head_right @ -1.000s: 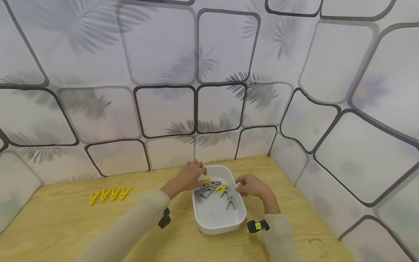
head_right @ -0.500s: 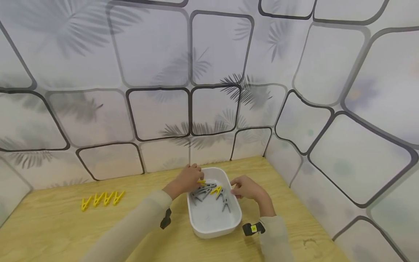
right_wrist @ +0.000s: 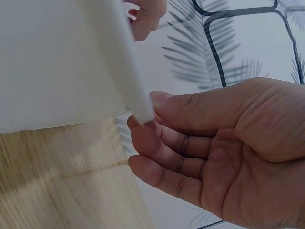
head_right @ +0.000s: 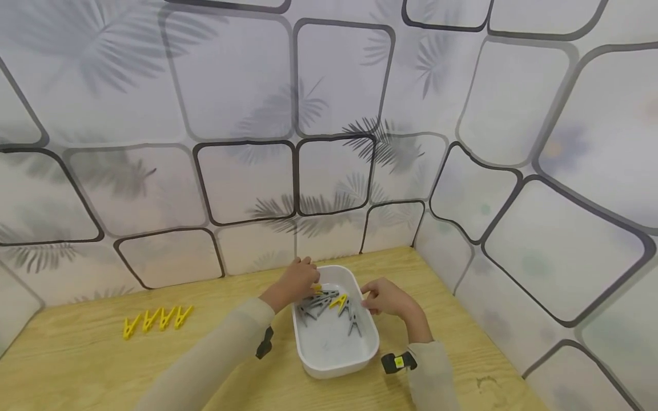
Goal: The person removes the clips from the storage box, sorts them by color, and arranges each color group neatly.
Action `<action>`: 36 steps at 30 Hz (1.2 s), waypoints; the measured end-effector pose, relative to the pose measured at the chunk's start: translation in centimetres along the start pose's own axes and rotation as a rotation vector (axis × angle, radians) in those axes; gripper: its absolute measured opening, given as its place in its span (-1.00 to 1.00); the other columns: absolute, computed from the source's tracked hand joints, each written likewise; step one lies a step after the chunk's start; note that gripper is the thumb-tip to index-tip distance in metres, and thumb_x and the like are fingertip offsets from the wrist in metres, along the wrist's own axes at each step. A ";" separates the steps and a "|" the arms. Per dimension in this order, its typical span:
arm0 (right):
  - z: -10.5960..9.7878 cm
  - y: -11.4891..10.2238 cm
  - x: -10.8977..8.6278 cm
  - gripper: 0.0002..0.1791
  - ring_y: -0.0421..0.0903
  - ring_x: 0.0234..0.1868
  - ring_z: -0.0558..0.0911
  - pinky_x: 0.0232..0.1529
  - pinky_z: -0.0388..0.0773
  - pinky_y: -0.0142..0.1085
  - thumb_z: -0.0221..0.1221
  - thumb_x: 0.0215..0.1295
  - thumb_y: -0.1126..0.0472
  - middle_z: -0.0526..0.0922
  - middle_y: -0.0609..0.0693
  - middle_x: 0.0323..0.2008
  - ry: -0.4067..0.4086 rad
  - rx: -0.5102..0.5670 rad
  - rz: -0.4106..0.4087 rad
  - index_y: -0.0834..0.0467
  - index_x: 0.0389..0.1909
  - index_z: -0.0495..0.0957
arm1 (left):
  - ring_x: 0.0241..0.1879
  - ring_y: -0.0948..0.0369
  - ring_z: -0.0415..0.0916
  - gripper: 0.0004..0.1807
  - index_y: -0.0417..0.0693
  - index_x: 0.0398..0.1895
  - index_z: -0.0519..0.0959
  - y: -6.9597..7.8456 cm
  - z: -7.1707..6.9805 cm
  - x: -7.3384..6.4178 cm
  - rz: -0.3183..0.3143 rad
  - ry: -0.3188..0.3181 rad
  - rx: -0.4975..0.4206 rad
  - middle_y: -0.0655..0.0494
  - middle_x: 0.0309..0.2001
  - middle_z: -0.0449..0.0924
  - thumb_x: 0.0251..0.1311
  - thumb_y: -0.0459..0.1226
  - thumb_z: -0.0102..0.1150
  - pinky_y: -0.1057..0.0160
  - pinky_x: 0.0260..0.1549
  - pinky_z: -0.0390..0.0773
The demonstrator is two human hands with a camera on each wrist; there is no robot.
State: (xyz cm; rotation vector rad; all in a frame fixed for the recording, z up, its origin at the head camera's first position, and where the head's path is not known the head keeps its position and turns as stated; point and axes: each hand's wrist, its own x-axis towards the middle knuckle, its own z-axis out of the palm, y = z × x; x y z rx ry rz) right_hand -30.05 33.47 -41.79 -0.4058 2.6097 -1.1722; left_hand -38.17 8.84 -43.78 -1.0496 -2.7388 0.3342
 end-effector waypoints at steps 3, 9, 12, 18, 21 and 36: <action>0.0 -0.1 -0.1 -0.62 -0.14 -0.45 0.57 -0.31 0.62 -0.11 0.20 0.36 0.38 0.68 0.07 -0.47 0.000 0.003 -0.001 0.47 0.14 0.55 | -0.08 0.18 0.50 -0.82 0.13 -0.44 0.68 0.1 -0.1 0.0 0.000 -0.011 0.044 0.21 -0.21 0.69 0.26 -0.06 0.37 0.13 0.07 0.51; -0.2 -0.4 -0.2 -0.61 -0.12 -0.44 0.59 -0.29 0.64 -0.12 0.18 0.35 0.38 0.69 0.07 -0.45 0.008 -0.011 0.010 0.47 0.15 0.55 | -0.08 0.17 0.43 -0.80 0.10 -0.45 0.67 0.3 0.1 0.2 -0.008 -0.021 0.061 0.19 -0.17 0.68 0.28 -0.07 0.33 0.14 0.03 0.48; -0.2 -0.4 -0.2 -0.61 -0.13 -0.44 0.59 -0.30 0.65 -0.14 0.18 0.36 0.37 0.68 0.06 -0.46 0.006 -0.017 0.013 0.46 0.15 0.55 | -0.07 0.16 0.41 -0.81 0.11 -0.46 0.68 0.3 0.3 0.1 -0.010 -0.025 0.046 0.19 -0.18 0.68 0.29 -0.08 0.32 0.13 0.04 0.47; -0.1 -0.4 -0.1 -0.61 -0.13 -0.44 0.59 -0.27 0.65 -0.06 0.19 0.35 0.38 0.67 0.05 -0.47 -0.003 -0.004 0.012 0.48 0.14 0.55 | -0.09 0.15 0.39 -0.82 0.15 -0.48 0.72 0.4 0.3 -0.1 -0.023 -0.030 -0.033 0.21 -0.26 0.68 0.30 -0.15 0.31 0.08 0.07 0.44; 0.0 -0.4 -0.2 -0.62 -0.11 -0.43 0.59 -0.26 0.65 -0.03 0.19 0.34 0.39 0.67 0.05 -0.47 0.000 -0.005 0.016 0.48 0.14 0.55 | -0.04 0.14 0.41 -0.83 0.13 -0.47 0.71 0.4 0.4 -0.2 -0.035 -0.037 -0.022 0.20 -0.23 0.69 0.29 -0.13 0.31 0.05 0.13 0.44; 0.0 -0.4 0.0 -0.61 -0.11 -0.44 0.58 -0.30 0.62 -0.12 0.18 0.33 0.40 0.66 0.03 -0.49 -0.002 -0.005 0.002 0.49 0.13 0.55 | -0.18 0.13 0.39 -0.83 0.05 -0.47 0.70 -0.2 0.9 -0.9 -0.056 0.057 -0.224 0.16 -0.30 0.63 0.11 -0.10 0.45 -0.07 0.14 0.42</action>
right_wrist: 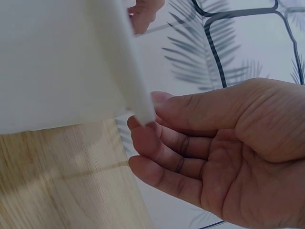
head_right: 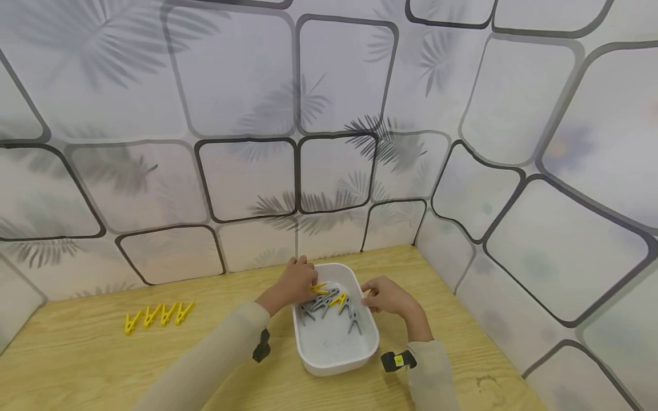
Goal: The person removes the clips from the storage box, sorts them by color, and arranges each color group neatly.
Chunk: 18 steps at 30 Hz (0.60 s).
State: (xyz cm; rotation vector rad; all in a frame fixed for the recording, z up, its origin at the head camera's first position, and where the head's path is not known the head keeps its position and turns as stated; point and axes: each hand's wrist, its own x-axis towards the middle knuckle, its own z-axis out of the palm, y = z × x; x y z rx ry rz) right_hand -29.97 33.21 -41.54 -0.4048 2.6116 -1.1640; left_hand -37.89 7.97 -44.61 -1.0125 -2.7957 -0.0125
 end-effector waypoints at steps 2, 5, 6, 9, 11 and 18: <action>0.0 0.0 0.0 -0.61 -0.11 -0.44 0.58 -0.30 0.61 -0.14 0.18 0.33 0.41 0.66 0.04 -0.49 -0.002 0.000 -0.001 0.50 0.13 0.54 | -0.21 0.14 0.36 -0.83 0.03 -0.41 0.71 -0.2 0.0 -0.2 0.010 0.026 -0.066 0.16 -0.29 0.62 0.09 -0.10 0.47 -0.07 0.11 0.40; 0.1 -0.2 0.0 -0.61 -0.11 -0.45 0.58 -0.30 0.61 -0.12 0.17 0.33 0.41 0.67 0.05 -0.49 -0.001 0.004 -0.003 0.51 0.14 0.53 | -0.23 0.16 0.34 -0.82 0.05 -0.37 0.71 -0.5 0.1 -0.4 0.025 0.054 -0.116 0.16 -0.26 0.61 0.08 -0.09 0.47 -0.03 0.05 0.38; 0.1 -0.2 0.0 -0.61 -0.11 -0.45 0.57 -0.30 0.61 -0.12 0.17 0.34 0.41 0.67 0.06 -0.49 -0.001 0.007 -0.005 0.51 0.14 0.53 | -0.23 0.16 0.33 -0.81 0.07 -0.35 0.71 -0.6 0.0 -0.5 0.027 0.059 -0.127 0.16 -0.25 0.61 0.09 -0.08 0.47 0.00 0.02 0.36; 0.2 -0.2 -0.1 -0.61 -0.12 -0.45 0.57 -0.29 0.62 -0.09 0.17 0.35 0.40 0.67 0.07 -0.48 0.002 0.016 0.000 0.50 0.15 0.53 | -0.26 0.19 0.28 -0.81 0.10 -0.34 0.71 -0.7 0.1 -0.7 0.033 0.100 -0.159 0.18 -0.28 0.58 0.10 -0.06 0.47 0.06 -0.04 0.31; 0.2 -0.2 -0.1 -0.61 -0.13 -0.45 0.57 -0.29 0.63 -0.09 0.18 0.35 0.39 0.68 0.07 -0.47 0.002 0.017 0.004 0.49 0.15 0.54 | -0.28 0.20 0.25 -0.81 0.10 -0.34 0.71 -0.8 0.1 -0.9 0.029 0.148 -0.192 0.19 -0.32 0.55 0.09 -0.06 0.47 0.09 -0.09 0.28; 0.2 -0.1 -0.1 -0.62 -0.15 -0.46 0.56 -0.29 0.62 -0.08 0.18 0.36 0.38 0.66 0.06 -0.48 0.000 0.003 0.015 0.47 0.14 0.55 | -0.25 0.13 0.32 -0.77 0.05 -0.39 0.65 -0.9 -0.2 -1.7 0.030 0.381 -0.288 0.13 -0.32 0.50 0.00 -0.12 0.54 0.01 -0.11 0.34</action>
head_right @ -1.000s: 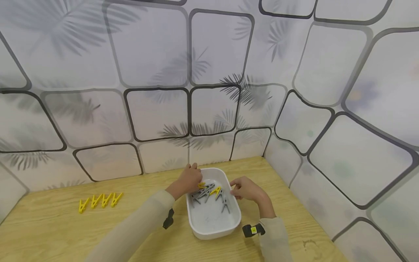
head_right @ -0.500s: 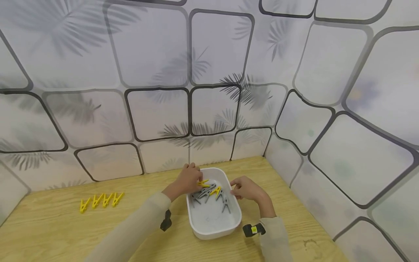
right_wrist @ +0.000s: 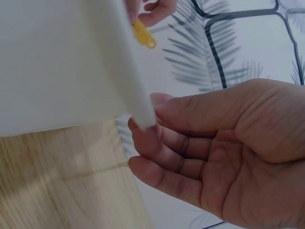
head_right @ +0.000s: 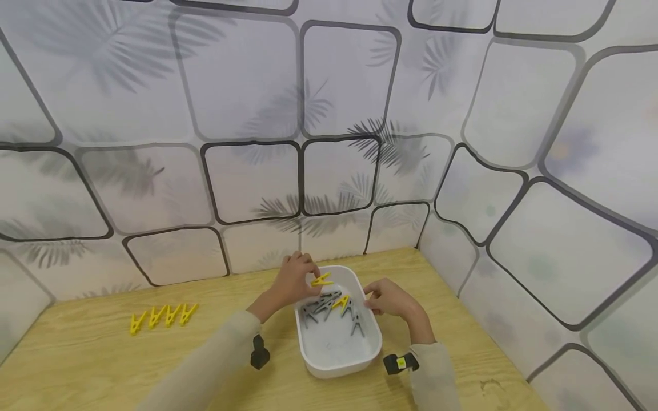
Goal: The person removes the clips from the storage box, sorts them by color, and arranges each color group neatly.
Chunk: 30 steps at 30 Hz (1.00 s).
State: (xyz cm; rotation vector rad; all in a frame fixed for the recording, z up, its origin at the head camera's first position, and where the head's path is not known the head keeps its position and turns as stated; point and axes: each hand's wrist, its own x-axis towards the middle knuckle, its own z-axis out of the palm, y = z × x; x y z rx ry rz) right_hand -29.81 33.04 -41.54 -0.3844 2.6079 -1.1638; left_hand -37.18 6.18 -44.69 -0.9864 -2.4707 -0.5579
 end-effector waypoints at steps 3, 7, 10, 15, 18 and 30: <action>0.1 -0.2 0.1 -0.63 -0.16 -0.46 0.56 -0.29 0.63 -0.10 0.17 0.38 0.38 0.66 0.05 -0.48 -0.004 -0.004 0.005 0.47 0.15 0.55 | -0.21 0.09 0.37 -0.78 0.06 -0.39 0.66 -0.1 -0.8 -0.5 -0.003 0.072 -0.032 0.11 -0.27 0.53 -0.01 -0.13 0.54 -0.02 -0.09 0.36; 0.3 -0.4 0.2 -0.63 -0.16 -0.46 0.55 -0.29 0.63 -0.14 0.17 0.38 0.38 0.64 0.04 -0.49 -0.010 -0.007 0.001 0.47 0.14 0.55 | -0.20 0.08 0.37 -0.81 0.06 -0.36 0.69 -0.2 -2.1 -1.2 -0.030 0.155 -0.102 0.08 -0.25 0.56 0.01 -0.15 0.53 -0.01 -0.11 0.35; 0.4 -0.5 0.3 -0.64 -0.15 -0.46 0.55 -0.29 0.63 -0.15 0.17 0.38 0.38 0.64 0.03 -0.50 -0.013 -0.009 -0.003 0.47 0.14 0.55 | -0.20 0.08 0.37 -0.80 0.05 -0.34 0.70 -0.3 -3.3 -2.0 -0.060 0.217 -0.150 0.08 -0.25 0.58 0.00 -0.18 0.55 -0.01 -0.12 0.35; 0.4 -0.5 0.3 -0.64 -0.15 -0.46 0.56 -0.30 0.63 -0.17 0.17 0.39 0.37 0.64 0.03 -0.49 -0.013 -0.015 -0.008 0.47 0.14 0.55 | -0.17 0.08 0.40 -0.78 0.01 -0.29 0.73 -0.4 -5.4 -3.5 -0.121 0.285 -0.166 0.12 -0.24 0.61 -0.02 -0.21 0.56 -0.04 -0.08 0.36; 0.3 -0.3 0.3 -0.64 -0.16 -0.47 0.55 -0.33 0.61 -0.20 0.17 0.39 0.37 0.63 0.02 -0.51 -0.015 -0.016 -0.016 0.47 0.13 0.55 | -0.16 0.07 0.41 -0.77 0.00 -0.29 0.73 -0.6 -6.3 -4.6 -0.172 0.318 -0.168 0.11 -0.25 0.63 -0.03 -0.21 0.56 -0.02 -0.10 0.33; 0.0 0.0 0.0 -0.61 -0.11 -0.42 0.57 -0.29 0.62 -0.19 0.17 0.39 0.35 0.64 -0.01 -0.48 -0.034 -0.034 -0.007 0.48 0.16 0.53 | -0.26 -0.04 0.42 -0.76 -0.10 -0.40 0.70 -4.0 -8.3 -11.2 -0.387 0.518 -0.012 0.00 -0.37 0.62 -0.12 -0.27 0.61 -0.13 -0.17 0.36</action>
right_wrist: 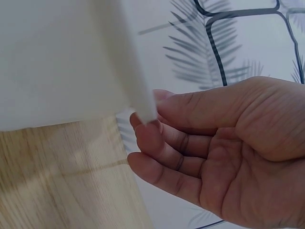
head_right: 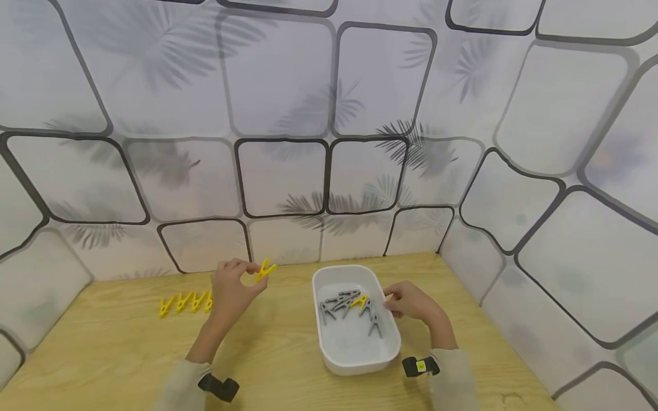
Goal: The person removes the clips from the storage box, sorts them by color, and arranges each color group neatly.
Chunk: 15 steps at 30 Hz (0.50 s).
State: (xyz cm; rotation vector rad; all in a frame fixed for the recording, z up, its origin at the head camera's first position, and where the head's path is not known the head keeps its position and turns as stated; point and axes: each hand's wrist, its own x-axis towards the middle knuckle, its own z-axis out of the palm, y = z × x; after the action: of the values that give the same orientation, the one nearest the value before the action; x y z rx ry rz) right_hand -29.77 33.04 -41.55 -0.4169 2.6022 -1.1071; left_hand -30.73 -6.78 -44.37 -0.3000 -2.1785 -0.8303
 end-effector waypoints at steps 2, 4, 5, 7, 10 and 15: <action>-0.1 0.1 0.0 -0.60 -0.11 -0.42 0.56 -0.29 0.62 -0.18 0.17 0.39 0.35 0.63 -0.01 -0.49 0.000 -0.004 0.003 0.48 0.17 0.52 | -0.23 -0.06 0.42 -0.75 -0.10 -0.40 0.70 -1.0 -0.5 -0.5 -0.039 0.016 0.039 -0.02 -0.36 0.61 -0.11 -0.25 0.61 -0.15 -0.13 0.33; -0.2 0.1 -0.1 -0.60 -0.11 -0.42 0.56 -0.28 0.63 -0.16 0.17 0.40 0.35 0.63 -0.02 -0.49 -0.003 -0.007 0.005 0.49 0.17 0.52 | -0.21 -0.09 0.42 -0.74 -0.12 -0.40 0.69 -1.8 -0.9 -1.1 -0.070 0.030 0.064 -0.05 -0.35 0.61 -0.10 -0.26 0.61 -0.19 -0.08 0.31; -0.2 0.0 -0.1 -0.60 -0.10 -0.42 0.57 -0.28 0.64 -0.15 0.17 0.39 0.35 0.63 -0.02 -0.49 -0.002 -0.008 0.005 0.49 0.17 0.52 | -0.21 -0.10 0.42 -0.74 -0.13 -0.40 0.69 -2.2 -1.0 -1.5 -0.084 0.037 0.074 -0.05 -0.35 0.61 -0.10 -0.26 0.61 -0.21 -0.06 0.30; -0.3 0.0 -0.1 -0.60 -0.09 -0.41 0.57 -0.27 0.65 -0.12 0.17 0.39 0.35 0.63 -0.02 -0.49 -0.003 -0.010 0.005 0.49 0.17 0.52 | -0.20 -0.13 0.43 -0.73 -0.14 -0.43 0.67 -2.9 -1.3 -2.1 -0.104 0.050 0.095 -0.07 -0.36 0.61 -0.11 -0.25 0.61 -0.24 -0.05 0.29; -0.3 -0.1 -0.1 -0.59 -0.07 -0.40 0.59 -0.26 0.66 -0.11 0.17 0.40 0.35 0.65 -0.01 -0.47 -0.007 -0.008 0.005 0.50 0.18 0.51 | -0.21 -0.16 0.43 -0.72 -0.16 -0.47 0.66 -3.9 -1.6 -2.9 -0.119 0.069 0.127 -0.09 -0.39 0.61 -0.15 -0.25 0.63 -0.26 -0.05 0.28; -0.2 -0.3 0.0 -0.59 -0.08 -0.40 0.57 -0.25 0.66 -0.10 0.17 0.40 0.34 0.63 -0.02 -0.48 -0.013 -0.002 0.011 0.49 0.19 0.51 | -0.20 -0.21 0.44 -0.72 -0.16 -0.48 0.67 -5.2 -1.9 -3.3 -0.157 0.083 0.165 -0.13 -0.37 0.64 -0.15 -0.24 0.63 -0.27 -0.06 0.29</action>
State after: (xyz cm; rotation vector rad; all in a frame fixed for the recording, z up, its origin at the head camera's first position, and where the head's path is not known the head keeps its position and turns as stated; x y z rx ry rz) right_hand -29.78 33.00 -41.22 -0.4088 2.5912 -1.0951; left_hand -29.72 -11.77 -48.30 -0.0117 -2.1967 -0.7290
